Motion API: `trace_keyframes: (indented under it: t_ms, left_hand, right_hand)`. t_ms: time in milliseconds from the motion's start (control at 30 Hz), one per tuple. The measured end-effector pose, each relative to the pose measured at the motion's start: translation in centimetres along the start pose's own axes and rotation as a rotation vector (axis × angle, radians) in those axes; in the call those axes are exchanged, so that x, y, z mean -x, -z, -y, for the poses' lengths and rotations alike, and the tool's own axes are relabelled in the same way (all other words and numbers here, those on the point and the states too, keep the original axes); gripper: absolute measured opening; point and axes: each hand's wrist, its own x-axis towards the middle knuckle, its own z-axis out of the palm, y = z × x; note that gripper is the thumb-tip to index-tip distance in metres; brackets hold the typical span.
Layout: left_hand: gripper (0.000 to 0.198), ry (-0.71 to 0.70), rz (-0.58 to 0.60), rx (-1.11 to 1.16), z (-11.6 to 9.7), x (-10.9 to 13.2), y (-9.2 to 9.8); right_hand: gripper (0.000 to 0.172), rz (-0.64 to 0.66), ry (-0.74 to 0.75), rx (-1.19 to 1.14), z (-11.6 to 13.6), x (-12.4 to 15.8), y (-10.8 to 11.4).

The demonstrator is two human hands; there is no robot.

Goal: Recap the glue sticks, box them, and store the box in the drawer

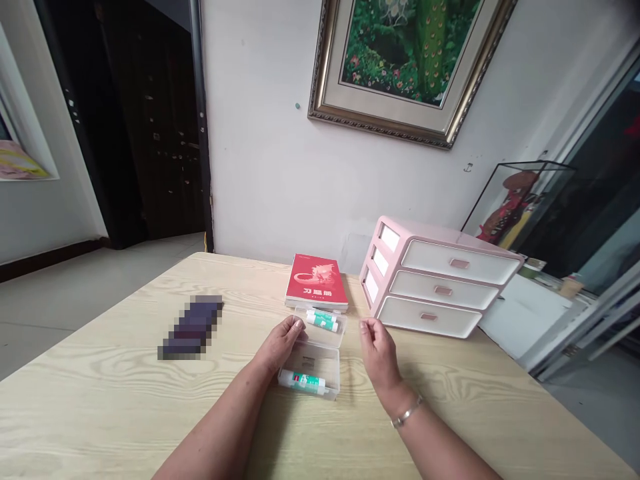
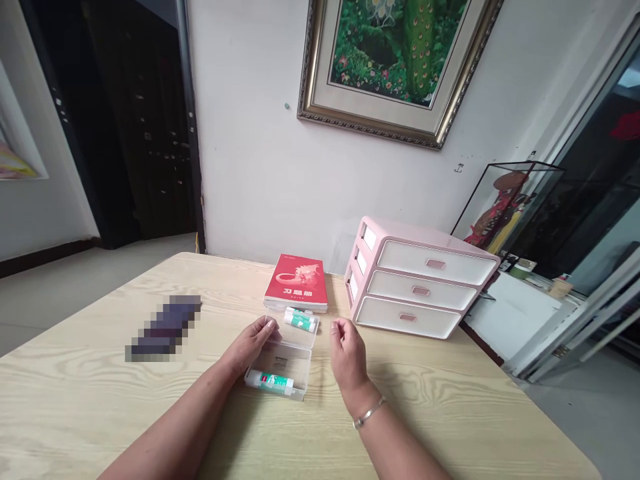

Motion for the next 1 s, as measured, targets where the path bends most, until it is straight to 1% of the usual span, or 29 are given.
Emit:
trace_keyframes:
  t_ms: [33, 67, 100, 133, 200, 233, 300, 367, 433, 500, 533, 600, 633, 700, 767, 800, 867, 900, 933, 1000]
  left_hand:
    - [0.038, -0.002, -0.004, -0.003, 0.0, 0.1, -0.1]
    - [0.038, -0.004, -0.009, -0.005, 0.0, 0.1, -0.2]
    - [0.039, -0.005, -0.013, -0.006, 0.0, 0.2, -0.3]
    - [0.039, -0.006, -0.018, -0.007, -0.1, 0.2, -0.4]
    - [0.04, -0.01, -0.03, -0.007, -0.1, 0.3, -0.6]
    - [0.04, -0.013, -0.037, -0.008, -0.1, 0.4, -0.7]
    - [0.041, -0.021, -0.044, -0.009, -0.1, 0.4, -0.9]
    - [0.042, -0.035, -0.04, -0.016, -0.2, 0.5, -1.0]
    - [0.042, -0.048, -0.028, -0.029, -0.4, 0.6, -1.0]
    - [0.043, -0.052, -0.017, -0.045, -0.5, 0.6, -1.0]
    - [0.044, -0.051, -0.013, -0.052, -0.6, 0.6, -1.0]
    - [0.043, -0.049, -0.01, -0.065, -0.7, 0.7, -0.8]
    - [0.043, -0.048, -0.013, -0.07, -0.8, 0.7, -0.7]
    - [0.043, -0.051, -0.019, -0.074, -0.9, 0.7, -0.5]
    - [0.044, -0.052, -0.019, -0.073, -1.2, 0.7, -0.3]
    - [0.044, -0.051, -0.015, -0.071, -1.3, 0.7, -0.2]
    - [0.045, -0.042, -0.003, -0.066, -1.5, 0.7, 0.0]
    - [0.046, -0.035, 0.003, -0.065, -1.6, 0.6, 0.1]
    - [0.046, -0.03, 0.009, -0.064, -1.7, 0.6, 0.2]
    - [0.047, -0.022, 0.022, -0.062, -1.6, 0.6, 0.3]
  right_hand:
    - [0.031, 0.055, 0.062, -0.054, 1.2, 1.1, 0.6]
    - [0.029, 0.155, 0.139, -0.078, 2.5, 2.1, 0.9]
    - [0.027, 0.282, 0.23, -0.069, 3.8, 3.1, 1.0]
    - [0.025, 0.387, 0.309, -0.017, 5.0, 3.9, 0.9]
    - [0.026, 0.538, 0.367, 0.147, 6.7, 5.1, 0.2]
    - [0.026, 0.593, 0.381, 0.234, 7.1, 5.6, -0.3]
    - [0.023, 0.656, 0.401, 0.374, 7.4, 6.0, -1.3]
    - [0.018, 0.69, 0.413, 0.445, 7.4, 6.0, -2.1]
    - [0.02, 0.721, 0.378, 0.448, 7.4, 5.7, -2.4]
    - [0.025, 0.748, 0.302, 0.413, 7.7, 5.4, -2.4]
    - [0.027, 0.744, 0.27, 0.378, 7.9, 5.3, -2.2]
    - [0.026, 0.69, 0.24, 0.278, 8.1, 5.4, -1.8]
    - [0.025, 0.644, 0.245, 0.215, 8.0, 5.5, -1.5]
    - [0.026, 0.51, 0.269, 0.077, 7.2, 5.6, -0.8]
    - [0.032, 0.347, 0.243, -0.03, 5.4, 5.2, 0.0]
    - [0.036, 0.258, 0.195, -0.062, 4.3, 4.8, 0.3]
    - [0.042, 0.117, 0.051, -0.06, 1.6, 3.5, 0.9]
    - [0.043, 0.078, -0.01, -0.032, 0.2, 2.8, 1.1]
    - [0.043, 0.086, -0.047, 0.016, -1.0, 2.1, 1.2]
    - [0.041, 0.164, -0.035, 0.135, -2.8, 1.0, 1.0]
